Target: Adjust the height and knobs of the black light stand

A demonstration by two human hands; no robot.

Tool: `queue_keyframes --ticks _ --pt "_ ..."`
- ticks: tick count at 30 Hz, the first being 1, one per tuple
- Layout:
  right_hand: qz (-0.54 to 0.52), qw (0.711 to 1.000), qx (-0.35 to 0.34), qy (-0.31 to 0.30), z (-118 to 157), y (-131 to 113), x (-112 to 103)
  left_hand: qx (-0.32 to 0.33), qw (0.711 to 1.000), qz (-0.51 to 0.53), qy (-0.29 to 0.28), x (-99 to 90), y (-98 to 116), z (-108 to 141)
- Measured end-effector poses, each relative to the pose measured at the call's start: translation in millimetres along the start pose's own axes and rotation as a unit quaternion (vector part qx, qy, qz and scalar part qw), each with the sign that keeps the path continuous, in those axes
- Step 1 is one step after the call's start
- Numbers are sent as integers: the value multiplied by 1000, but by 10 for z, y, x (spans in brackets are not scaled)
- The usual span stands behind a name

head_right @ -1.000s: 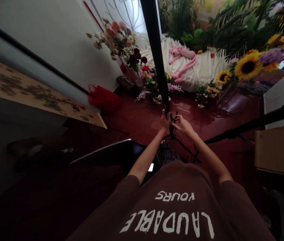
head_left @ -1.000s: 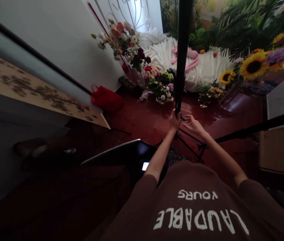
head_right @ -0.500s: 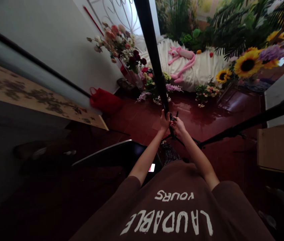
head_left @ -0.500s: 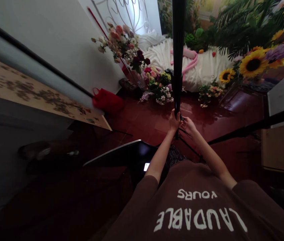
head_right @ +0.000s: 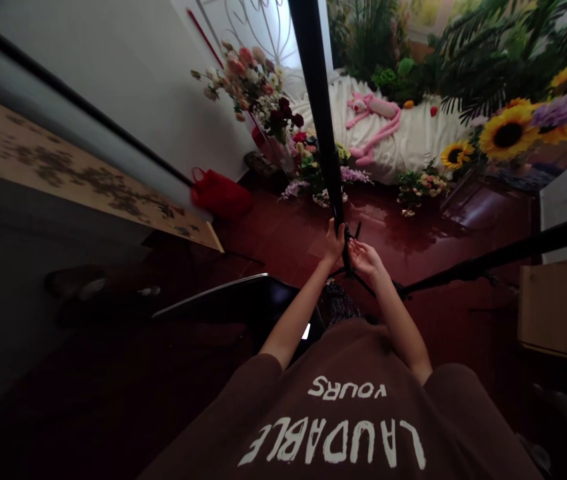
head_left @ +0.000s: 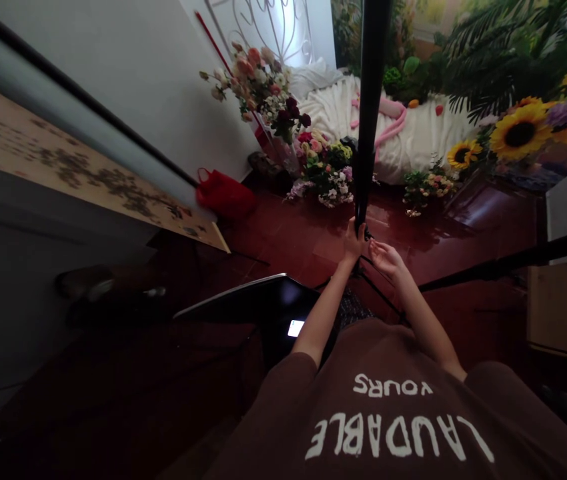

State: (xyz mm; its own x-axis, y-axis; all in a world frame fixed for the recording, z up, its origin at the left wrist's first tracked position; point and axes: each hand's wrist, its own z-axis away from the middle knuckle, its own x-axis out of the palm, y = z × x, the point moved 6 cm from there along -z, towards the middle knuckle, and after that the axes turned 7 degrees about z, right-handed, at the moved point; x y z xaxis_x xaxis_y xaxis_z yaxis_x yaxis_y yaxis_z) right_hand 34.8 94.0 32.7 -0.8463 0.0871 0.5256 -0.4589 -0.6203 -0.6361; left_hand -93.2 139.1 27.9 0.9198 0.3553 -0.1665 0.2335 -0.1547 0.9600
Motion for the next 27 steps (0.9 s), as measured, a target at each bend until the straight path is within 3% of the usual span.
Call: queue_keyframes --ticks 4,7,11,13,16,21,24,27 --pt "69 997 -2 41 341 84 -601 0 1000 16 19 -41 -35 149" --pt "111 984 -29 138 664 108 -1277 -73 997 -25 6 -43 -197 413" --pt "45 965 -45 255 1077 147 -2074 -239 952 -167 -97 161 -429 883" --pt "13 954 -49 296 1246 144 -2331 -250 935 -200 -153 373 -389 1037" --pt "-11 944 -73 322 1438 88 -2518 -195 938 -189 -215 787 -159 1118" --pt "11 949 -109 296 1644 -46 -2534 -70 952 -69 -290 1555 357 1188" --pt "35 944 -151 293 1774 -216 -2542 15 933 52 -356 2011 693 1319" --pt "73 922 -229 304 1943 -547 -2580 97 897 139 -407 2373 1044 1469"
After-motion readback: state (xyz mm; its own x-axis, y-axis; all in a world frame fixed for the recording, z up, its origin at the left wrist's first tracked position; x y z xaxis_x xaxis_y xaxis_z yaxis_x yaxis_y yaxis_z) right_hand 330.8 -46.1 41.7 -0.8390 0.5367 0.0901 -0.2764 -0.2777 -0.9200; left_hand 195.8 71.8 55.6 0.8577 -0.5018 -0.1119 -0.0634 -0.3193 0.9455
